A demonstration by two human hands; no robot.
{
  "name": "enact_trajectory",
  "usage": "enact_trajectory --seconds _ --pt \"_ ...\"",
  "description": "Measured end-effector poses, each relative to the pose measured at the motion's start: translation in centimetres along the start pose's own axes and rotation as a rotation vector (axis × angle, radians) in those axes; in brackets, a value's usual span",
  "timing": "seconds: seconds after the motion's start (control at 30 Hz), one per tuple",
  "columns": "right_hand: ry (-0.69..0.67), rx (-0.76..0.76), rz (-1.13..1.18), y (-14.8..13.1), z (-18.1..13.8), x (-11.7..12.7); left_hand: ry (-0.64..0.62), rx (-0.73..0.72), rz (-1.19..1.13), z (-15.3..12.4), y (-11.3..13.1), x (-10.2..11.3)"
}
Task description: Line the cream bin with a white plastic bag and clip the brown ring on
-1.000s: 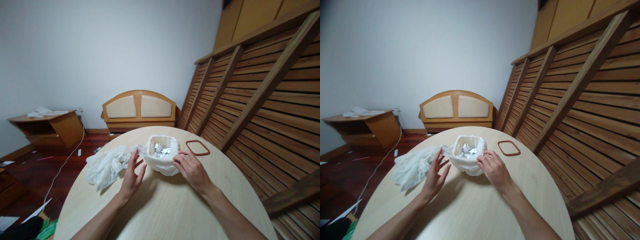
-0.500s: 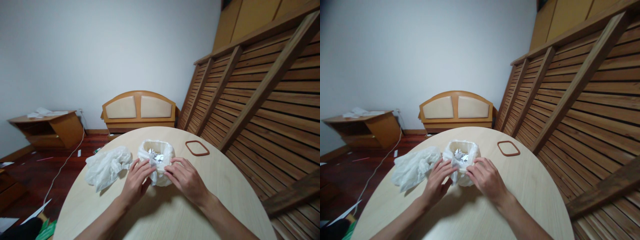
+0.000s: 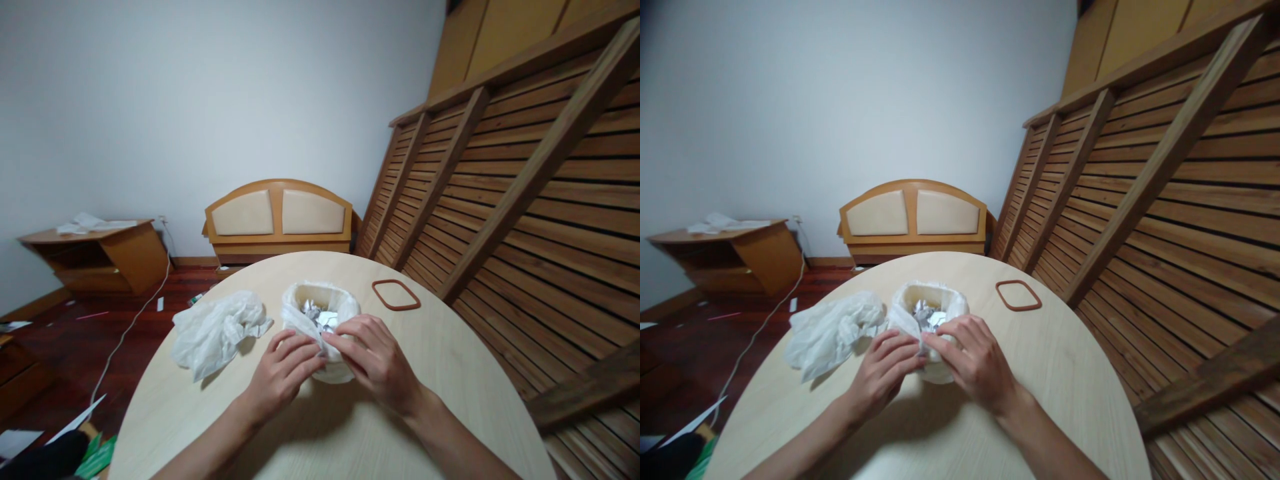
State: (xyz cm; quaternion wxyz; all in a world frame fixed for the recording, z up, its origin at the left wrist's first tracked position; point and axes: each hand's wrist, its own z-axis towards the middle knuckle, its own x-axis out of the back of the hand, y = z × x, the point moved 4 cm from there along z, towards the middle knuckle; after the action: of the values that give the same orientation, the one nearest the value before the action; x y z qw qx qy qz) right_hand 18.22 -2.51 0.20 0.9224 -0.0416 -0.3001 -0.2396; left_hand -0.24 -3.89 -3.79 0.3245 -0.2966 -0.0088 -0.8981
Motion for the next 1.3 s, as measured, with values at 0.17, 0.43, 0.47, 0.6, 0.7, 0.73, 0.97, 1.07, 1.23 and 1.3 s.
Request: enact_trajectory --seconds 0.17,0.43,0.47,0.6,0.7,0.73,0.97,1.07,1.23,1.3 --pt "-0.057 0.031 0.028 0.1 -0.1 -0.2 -0.019 -0.096 -0.025 0.9 1.2 0.4" --pt "-0.033 0.019 -0.034 0.8 0.0 0.7 -0.034 -0.049 -0.052 0.3 0.7 0.0" --pt "-0.035 0.031 -0.041 0.9 -0.1 0.7 -0.024 -0.022 -0.059 0.2 0.4 -0.1" --pt "-0.046 0.075 -0.064 1.2 -0.3 0.4 0.013 0.09 -0.092 -0.1 -0.4 -0.2" --pt "-0.051 0.118 -0.068 1.1 -0.4 0.1 0.018 0.137 -0.1 -0.2 -0.8 -0.1" --pt "-0.047 0.13 -0.064 1.1 -0.4 0.1 0.015 0.139 -0.097 -0.1 -0.9 -0.1" --pt "0.036 0.104 0.052 0.8 -0.1 0.6 -0.004 0.081 -0.065 0.0 -0.7 -0.1" --pt "0.09 0.024 0.087 1.1 0.0 1.1 -0.033 0.034 -0.056 0.2 -0.3 0.1" --pt "0.141 -0.053 0.053 1.8 0.1 1.9 -0.11 -0.091 -0.046 1.0 1.0 0.5" --pt "0.128 -0.048 0.038 1.8 0.1 2.2 -0.147 -0.138 -0.053 1.5 1.6 0.6"
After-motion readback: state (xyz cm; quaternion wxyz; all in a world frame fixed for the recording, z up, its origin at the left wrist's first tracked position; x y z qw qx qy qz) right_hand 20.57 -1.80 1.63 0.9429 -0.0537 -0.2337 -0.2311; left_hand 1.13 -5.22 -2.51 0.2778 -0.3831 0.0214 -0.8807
